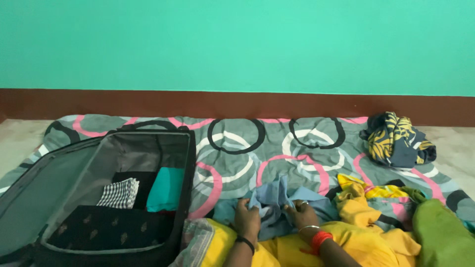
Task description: The person folds a teal shirt and a blue denim-like garment by hand on a bed and places them into a black suitcase that already contains other folded items.
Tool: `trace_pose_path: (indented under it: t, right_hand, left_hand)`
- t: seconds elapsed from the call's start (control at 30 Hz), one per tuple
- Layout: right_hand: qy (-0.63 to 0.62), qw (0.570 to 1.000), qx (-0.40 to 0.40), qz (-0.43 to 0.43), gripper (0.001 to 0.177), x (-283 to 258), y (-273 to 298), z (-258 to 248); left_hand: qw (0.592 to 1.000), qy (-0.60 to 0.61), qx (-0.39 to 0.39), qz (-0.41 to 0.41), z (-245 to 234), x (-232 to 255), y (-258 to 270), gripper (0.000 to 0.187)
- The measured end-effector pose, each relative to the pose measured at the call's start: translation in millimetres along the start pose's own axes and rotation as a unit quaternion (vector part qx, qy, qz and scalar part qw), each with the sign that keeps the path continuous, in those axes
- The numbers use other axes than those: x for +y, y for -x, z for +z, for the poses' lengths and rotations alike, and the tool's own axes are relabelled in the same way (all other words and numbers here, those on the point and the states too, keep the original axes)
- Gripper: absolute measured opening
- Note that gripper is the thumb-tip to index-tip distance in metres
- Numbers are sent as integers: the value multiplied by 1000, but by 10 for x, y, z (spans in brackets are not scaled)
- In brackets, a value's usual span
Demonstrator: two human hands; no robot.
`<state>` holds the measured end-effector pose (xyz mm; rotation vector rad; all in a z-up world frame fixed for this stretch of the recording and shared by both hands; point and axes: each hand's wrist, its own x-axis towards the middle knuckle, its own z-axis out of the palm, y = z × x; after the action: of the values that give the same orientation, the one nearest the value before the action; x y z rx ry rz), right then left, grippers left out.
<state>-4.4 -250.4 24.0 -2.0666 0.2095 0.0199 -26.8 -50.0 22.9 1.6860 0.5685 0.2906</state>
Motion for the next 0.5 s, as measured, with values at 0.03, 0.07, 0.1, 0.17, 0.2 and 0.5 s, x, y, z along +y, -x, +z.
trace_pose_path:
  t: [0.03,0.07,0.1,0.17,0.2,0.5]
  right_hand:
    - [-16,1000,-17,-12,34,-5,-35,24]
    - [-12,1000,0,-25,36,-2,-65,43]
    - [-9,999,16,-37,40,14,-88,28]
    - [13,999,28,-34,46,20,-146,-3]
    - [29,999,23,-17,47,-35,-211,16]
    - [149,989,-19,13,45,34,-476,91]
  left_hand:
    - [1000,0,-7,-16,-4,-11,3,36]
    - [1000,11,-13,-19,-14,-37,11,35]
    - [999,21,-19,-22,-11,-66,27,35]
    - [999,15,-33,-27,-24,-132,14,35]
    - [999,-3,-42,-27,-53,-152,-31,37]
    - [980,122,-118,-102,-164,-272,-288,34]
